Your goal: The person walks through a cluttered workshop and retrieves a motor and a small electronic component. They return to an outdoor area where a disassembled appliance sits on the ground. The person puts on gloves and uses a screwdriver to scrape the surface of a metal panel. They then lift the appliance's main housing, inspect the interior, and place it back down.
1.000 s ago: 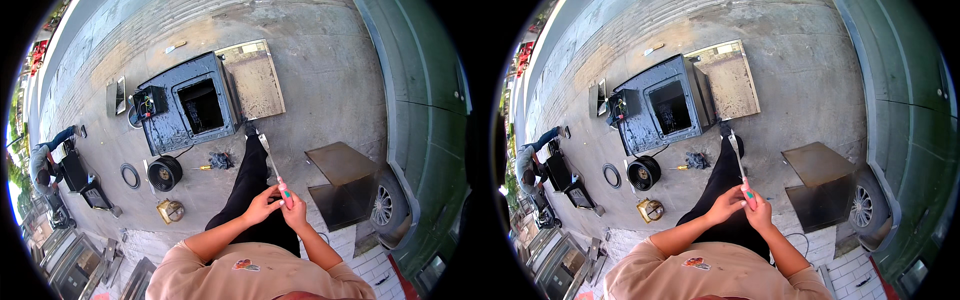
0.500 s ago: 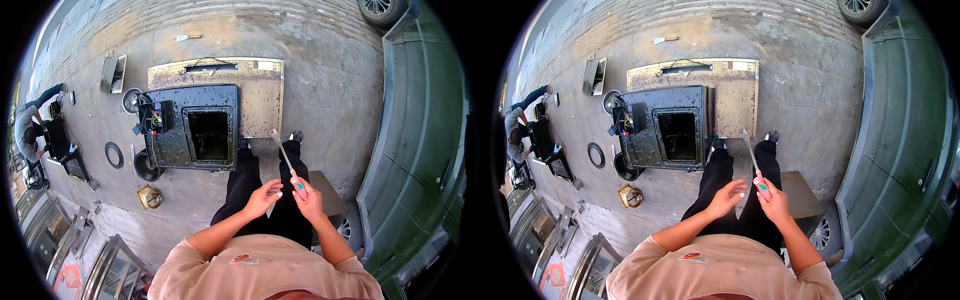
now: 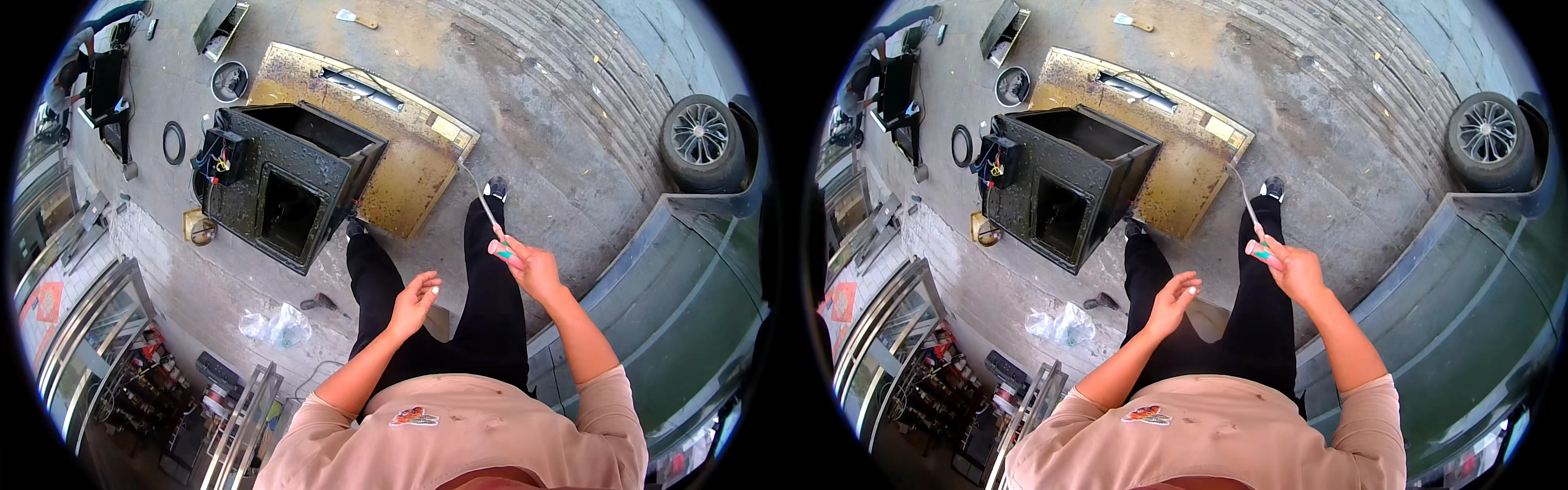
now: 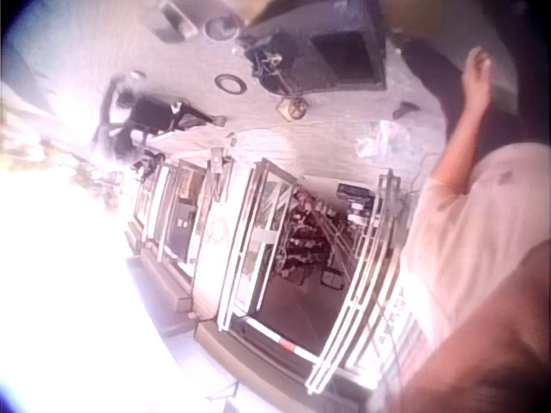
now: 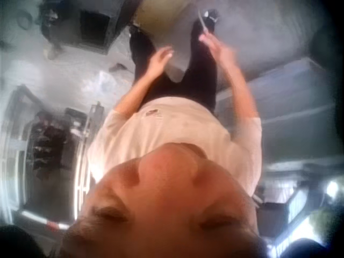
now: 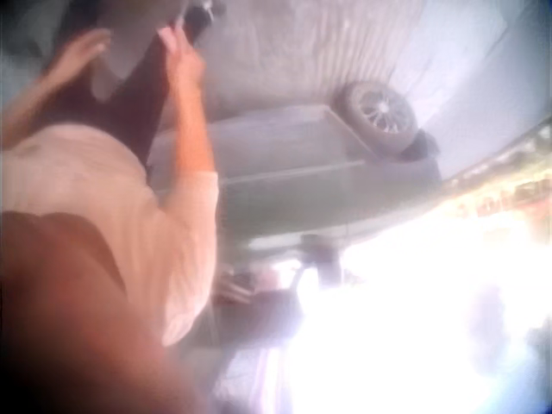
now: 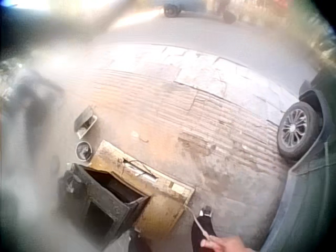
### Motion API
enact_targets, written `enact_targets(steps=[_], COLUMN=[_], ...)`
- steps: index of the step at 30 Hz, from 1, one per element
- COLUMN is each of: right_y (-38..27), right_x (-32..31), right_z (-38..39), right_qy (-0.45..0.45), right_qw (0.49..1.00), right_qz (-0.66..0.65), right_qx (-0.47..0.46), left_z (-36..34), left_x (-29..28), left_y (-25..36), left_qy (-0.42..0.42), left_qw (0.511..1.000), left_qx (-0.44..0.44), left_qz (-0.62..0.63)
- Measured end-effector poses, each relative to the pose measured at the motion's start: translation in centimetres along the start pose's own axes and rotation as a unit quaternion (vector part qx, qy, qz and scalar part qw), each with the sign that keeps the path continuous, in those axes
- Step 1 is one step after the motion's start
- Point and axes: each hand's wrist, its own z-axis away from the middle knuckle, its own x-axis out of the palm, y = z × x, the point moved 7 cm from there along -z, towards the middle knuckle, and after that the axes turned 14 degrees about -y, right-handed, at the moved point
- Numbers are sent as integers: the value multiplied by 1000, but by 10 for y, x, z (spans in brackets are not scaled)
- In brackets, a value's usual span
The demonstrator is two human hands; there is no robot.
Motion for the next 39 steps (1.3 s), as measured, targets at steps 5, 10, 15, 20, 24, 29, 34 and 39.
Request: enact_targets(steps=[5, 10, 15, 20, 24, 29, 34, 39], right_y=[40, 28, -18, -50, -66, -68, -45, -35], right_x=[-68, -84, -55, -34, -22, -43, -44, -39], right_z=[-34, -94, -166, -230, -281, -355, -433, -484], right_qy=[-113, -148, -218, -213, -231, -284, -310, -325], right_qw=[982, 951, 902, 884, 871, 849, 828, 814], right_qz=[144, 220, 325, 362, 365, 363, 377, 401], right_qx=[-43, -158, -184, -206, -233, -257, -276, -268], left_z=[-13, 3, 27, 78, 87, 18, -98, -158], left_x=[79, 79, 45, -64, -131, -104, -5, 47], left_y=[7, -8, -19, 71, 113, 113, 84, 91], left_qy=[27, 103, 259, 496, 607, 617, 541, 518], left_qw=[999, 988, 958, 778, 697, 735, 838, 855], left_qx=[17, 42, 119, 222, 241, 158, 32, -24], left_qz=[43, 104, 27, -313, -297, -232, -73, 10])
